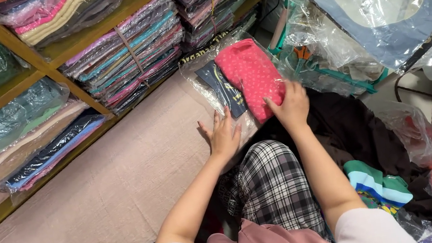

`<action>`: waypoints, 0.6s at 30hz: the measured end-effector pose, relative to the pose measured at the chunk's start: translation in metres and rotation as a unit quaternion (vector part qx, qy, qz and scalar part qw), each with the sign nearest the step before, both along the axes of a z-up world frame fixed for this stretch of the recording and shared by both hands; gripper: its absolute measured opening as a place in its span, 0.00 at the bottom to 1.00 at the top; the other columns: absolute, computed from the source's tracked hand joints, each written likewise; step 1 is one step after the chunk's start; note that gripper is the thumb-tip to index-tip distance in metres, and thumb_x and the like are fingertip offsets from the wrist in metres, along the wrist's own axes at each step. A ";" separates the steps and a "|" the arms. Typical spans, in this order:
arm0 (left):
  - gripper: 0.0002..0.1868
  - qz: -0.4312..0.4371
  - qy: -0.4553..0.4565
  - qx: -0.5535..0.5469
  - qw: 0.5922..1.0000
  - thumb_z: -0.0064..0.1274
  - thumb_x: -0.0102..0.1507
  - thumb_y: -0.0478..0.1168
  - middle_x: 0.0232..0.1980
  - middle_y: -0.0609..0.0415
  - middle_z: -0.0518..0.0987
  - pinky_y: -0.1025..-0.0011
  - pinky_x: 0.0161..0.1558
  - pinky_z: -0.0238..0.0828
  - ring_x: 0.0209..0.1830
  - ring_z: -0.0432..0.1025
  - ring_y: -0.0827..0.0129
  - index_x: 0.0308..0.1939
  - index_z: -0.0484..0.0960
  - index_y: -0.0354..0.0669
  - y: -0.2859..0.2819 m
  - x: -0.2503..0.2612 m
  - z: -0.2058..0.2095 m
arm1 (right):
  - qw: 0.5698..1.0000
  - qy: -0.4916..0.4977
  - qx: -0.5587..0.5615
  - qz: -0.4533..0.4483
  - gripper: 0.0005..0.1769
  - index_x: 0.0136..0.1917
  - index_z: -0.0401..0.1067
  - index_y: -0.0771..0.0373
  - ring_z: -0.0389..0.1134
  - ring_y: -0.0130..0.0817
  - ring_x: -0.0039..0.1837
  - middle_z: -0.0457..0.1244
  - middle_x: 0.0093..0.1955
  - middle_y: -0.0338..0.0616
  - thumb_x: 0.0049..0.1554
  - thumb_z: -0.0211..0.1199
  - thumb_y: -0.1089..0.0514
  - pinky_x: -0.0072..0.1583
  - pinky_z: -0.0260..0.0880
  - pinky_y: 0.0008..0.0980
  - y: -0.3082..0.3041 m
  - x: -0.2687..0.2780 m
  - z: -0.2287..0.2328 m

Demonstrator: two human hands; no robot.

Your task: Folding a pink patterned scarf and placing it into a clear plastic packaging bag.

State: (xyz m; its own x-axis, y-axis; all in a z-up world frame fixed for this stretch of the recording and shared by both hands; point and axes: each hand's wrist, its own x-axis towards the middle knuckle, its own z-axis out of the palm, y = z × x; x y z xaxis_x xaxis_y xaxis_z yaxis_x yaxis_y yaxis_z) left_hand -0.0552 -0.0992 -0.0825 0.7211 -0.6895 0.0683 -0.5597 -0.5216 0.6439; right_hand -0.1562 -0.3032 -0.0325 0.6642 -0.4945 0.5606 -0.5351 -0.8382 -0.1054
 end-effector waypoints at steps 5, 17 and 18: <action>0.40 -0.016 0.022 -0.090 0.996 0.49 0.69 0.44 0.76 0.45 0.66 0.33 0.73 0.17 0.77 0.58 0.55 0.81 0.49 0.43 -0.003 0.003 -0.006 | 0.816 -0.227 0.526 -0.075 0.53 0.73 0.51 0.63 0.59 0.56 0.71 0.44 0.70 0.62 0.47 0.82 0.49 0.70 0.69 0.44 -0.020 0.006 -0.082; 0.54 -0.046 0.268 -0.307 0.912 0.46 0.58 0.18 0.82 0.33 0.46 0.64 0.51 0.81 0.55 0.76 0.42 0.83 0.37 0.48 -0.002 -0.009 -0.004 | 0.542 -0.503 0.673 0.012 0.57 0.78 0.40 0.72 0.63 0.37 0.63 0.56 0.64 0.55 0.51 0.80 0.68 0.63 0.69 0.34 0.000 0.009 -0.060; 0.54 -0.044 0.267 -0.308 0.912 0.46 0.58 0.18 0.82 0.33 0.46 0.64 0.51 0.81 0.55 0.76 0.42 0.83 0.37 0.48 -0.001 -0.009 -0.001 | 0.542 -0.502 0.674 0.015 0.57 0.78 0.40 0.72 0.63 0.37 0.63 0.56 0.64 0.55 0.51 0.80 0.68 0.63 0.69 0.34 -0.006 0.010 -0.075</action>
